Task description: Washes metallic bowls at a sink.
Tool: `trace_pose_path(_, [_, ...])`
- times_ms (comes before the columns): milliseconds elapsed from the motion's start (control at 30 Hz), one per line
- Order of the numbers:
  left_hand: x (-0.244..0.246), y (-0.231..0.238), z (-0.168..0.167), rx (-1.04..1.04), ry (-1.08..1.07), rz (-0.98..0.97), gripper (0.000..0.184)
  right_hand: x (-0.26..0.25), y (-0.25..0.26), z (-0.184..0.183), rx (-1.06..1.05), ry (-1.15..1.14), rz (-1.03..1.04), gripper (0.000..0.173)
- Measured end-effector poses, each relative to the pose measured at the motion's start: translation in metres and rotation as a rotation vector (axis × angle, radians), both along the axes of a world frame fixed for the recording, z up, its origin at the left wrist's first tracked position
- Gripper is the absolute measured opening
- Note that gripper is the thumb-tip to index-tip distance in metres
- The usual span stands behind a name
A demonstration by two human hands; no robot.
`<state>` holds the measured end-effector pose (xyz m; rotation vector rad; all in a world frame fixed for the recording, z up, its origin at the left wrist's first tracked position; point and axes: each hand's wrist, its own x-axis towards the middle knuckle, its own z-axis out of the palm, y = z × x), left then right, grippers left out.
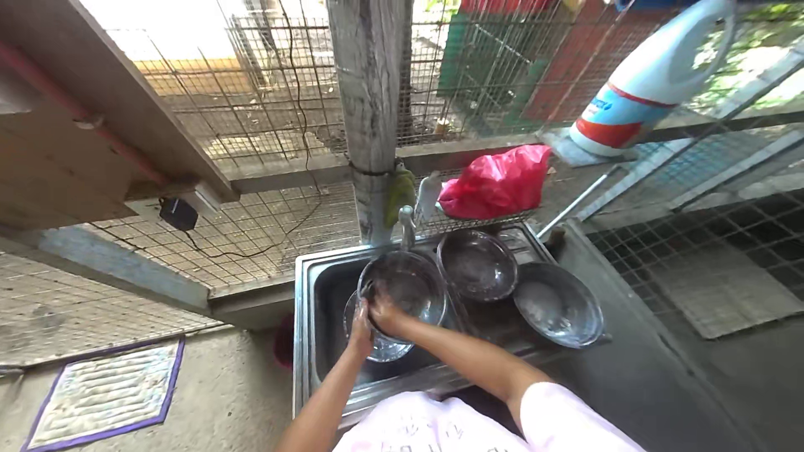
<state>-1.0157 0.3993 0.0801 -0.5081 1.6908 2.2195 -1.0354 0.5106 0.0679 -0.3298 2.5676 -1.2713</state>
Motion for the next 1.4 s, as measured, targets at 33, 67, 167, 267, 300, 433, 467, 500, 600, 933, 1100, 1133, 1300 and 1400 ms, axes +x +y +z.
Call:
trace_pose_path(33, [-0.005, -0.006, 0.001, -0.031, 0.013, 0.052, 0.053, 0.009, 0.001, 0.003, -0.059, -0.039, 0.128, 0.055])
trace_pose_path(67, [-0.01, -0.018, 0.001, -0.057, 0.02, 0.089, 0.053, 0.013, 0.011, 0.006, -0.004, -0.08, 0.286, 0.052])
trace_pose_path(167, [-0.01, -0.047, -0.001, -0.099, 0.032, 0.083, 0.053, 0.004, 0.059, 0.018, 0.462, -0.069, 0.489, 0.05])
trace_pose_path(267, [0.008, -0.023, 0.0, -0.07, -0.033, -0.05, 0.053, -0.019, 0.08, 0.003, 0.601, 0.114, 0.234, 0.073])
trace_pose_path(300, [0.013, -0.008, 0.001, -0.028, -0.054, -0.072, 0.053, -0.025, 0.069, 0.0, 0.568, 0.131, 0.15, 0.077])
trace_pose_path(433, [0.01, 0.014, 0.005, 0.053, -0.037, -0.023, 0.053, 0.003, 0.02, -0.001, -0.02, 0.091, 0.159, 0.063])
trace_pose_path(467, [0.006, 0.007, 0.006, 0.012, -0.034, 0.027, 0.053, 0.012, 0.025, 0.0, -0.054, 0.026, 0.273, 0.057])
trace_pose_path(500, [0.002, -0.003, 0.008, -0.028, -0.035, 0.065, 0.053, 0.018, 0.037, 0.001, -0.001, 0.005, 0.394, 0.05])
trace_pose_path(600, [0.006, -0.024, 0.013, -0.109, -0.017, 0.06, 0.054, 0.016, 0.086, 0.024, 0.461, -0.039, 0.561, 0.053])
trace_pose_path(933, [0.008, 0.08, 0.05, -0.152, 0.052, -0.007, 0.054, 0.027, 0.103, 0.043, -0.071, -0.065, 0.264, 0.052])
trace_pose_path(1100, [-0.018, 0.132, 0.043, -0.197, 0.125, -0.023, 0.052, 0.045, 0.205, 0.069, 0.092, -0.058, 0.237, 0.028])
trace_pose_path(1133, [-0.024, 0.146, 0.041, -0.23, 0.128, -0.05, 0.052, 0.048, 0.229, 0.073, 0.1, -0.017, 0.178, 0.027])
trace_pose_path(1300, [-0.062, 0.195, 0.023, -0.601, 0.232, -0.264, 0.049, 0.072, 0.333, 0.094, -0.058, 0.034, -0.398, 0.032])
trace_pose_path(1400, [-0.066, 0.192, 0.004, -0.729, 0.364, -0.341, 0.042, 0.085, 0.379, 0.08, -0.025, -0.071, -0.665, 0.034])
